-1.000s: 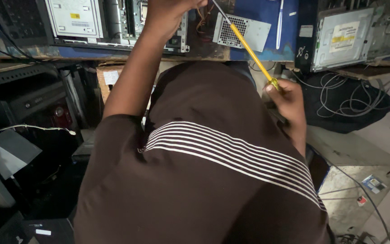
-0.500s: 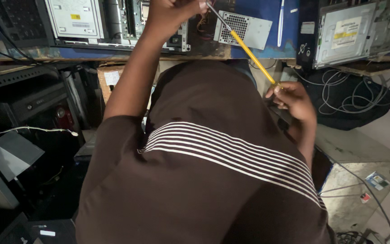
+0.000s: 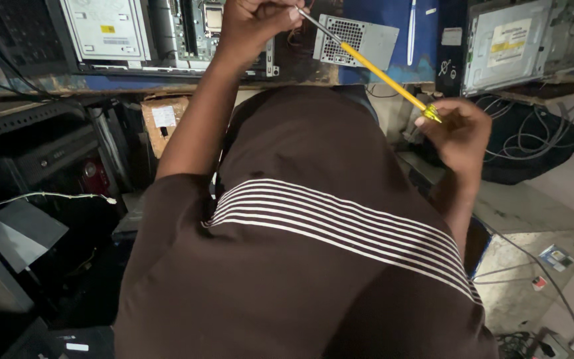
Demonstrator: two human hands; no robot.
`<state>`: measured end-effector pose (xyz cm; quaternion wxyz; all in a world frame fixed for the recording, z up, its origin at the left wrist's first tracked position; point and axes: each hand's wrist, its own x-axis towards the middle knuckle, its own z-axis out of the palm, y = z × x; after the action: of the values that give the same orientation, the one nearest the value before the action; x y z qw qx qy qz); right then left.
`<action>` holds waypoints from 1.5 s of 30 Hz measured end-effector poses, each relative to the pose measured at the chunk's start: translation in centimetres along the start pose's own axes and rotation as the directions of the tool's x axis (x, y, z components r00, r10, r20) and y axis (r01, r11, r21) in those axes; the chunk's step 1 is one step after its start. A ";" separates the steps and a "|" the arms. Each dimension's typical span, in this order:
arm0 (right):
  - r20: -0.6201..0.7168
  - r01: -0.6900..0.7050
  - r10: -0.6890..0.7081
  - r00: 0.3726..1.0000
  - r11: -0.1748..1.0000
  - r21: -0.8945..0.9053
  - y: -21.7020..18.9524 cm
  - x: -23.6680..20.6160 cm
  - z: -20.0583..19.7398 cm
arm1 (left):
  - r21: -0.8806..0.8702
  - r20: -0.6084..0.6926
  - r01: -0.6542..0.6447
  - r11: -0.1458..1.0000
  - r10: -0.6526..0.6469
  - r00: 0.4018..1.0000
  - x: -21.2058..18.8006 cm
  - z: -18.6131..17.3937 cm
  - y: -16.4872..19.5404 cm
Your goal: The person works on an open desktop computer tower at a cluttered workbench, using a yellow-handled screwdriver to unscrew and manipulate components inside the case. They reposition the screwdriver repeatedly, handle internal parts and cables by hand, and continue working on the machine throughout the clip.
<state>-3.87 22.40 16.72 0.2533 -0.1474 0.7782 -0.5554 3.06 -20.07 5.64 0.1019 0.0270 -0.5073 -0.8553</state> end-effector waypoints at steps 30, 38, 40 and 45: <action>-0.109 0.059 0.009 0.994 0.791 0.609 -3.0 -1.2 -4.9 | 0.569 0.257 -0.056 0.820 -0.113 0.960 -0.8 -0.4 3.0; -0.136 0.203 -0.157 0.978 0.859 0.470 -8.3 0.5 -4.3 | 0.655 0.366 -0.177 0.734 -0.104 0.925 -0.5 1.6 -0.9; -0.107 0.223 -0.197 0.975 0.897 0.381 -9.6 0.9 -3.8 | 0.648 0.367 -0.173 0.742 -0.104 0.925 -0.1 1.4 -1.7; -0.040 0.226 -0.224 0.974 0.931 0.287 -12.1 1.7 -2.7 | 0.671 0.388 -0.237 0.703 -0.061 0.920 0.6 1.0 -3.1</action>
<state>-7.38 19.56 28.36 0.2043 -0.1949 0.6671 -0.6894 1.83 -17.89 3.44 0.0246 -0.1278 -0.8057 -0.5779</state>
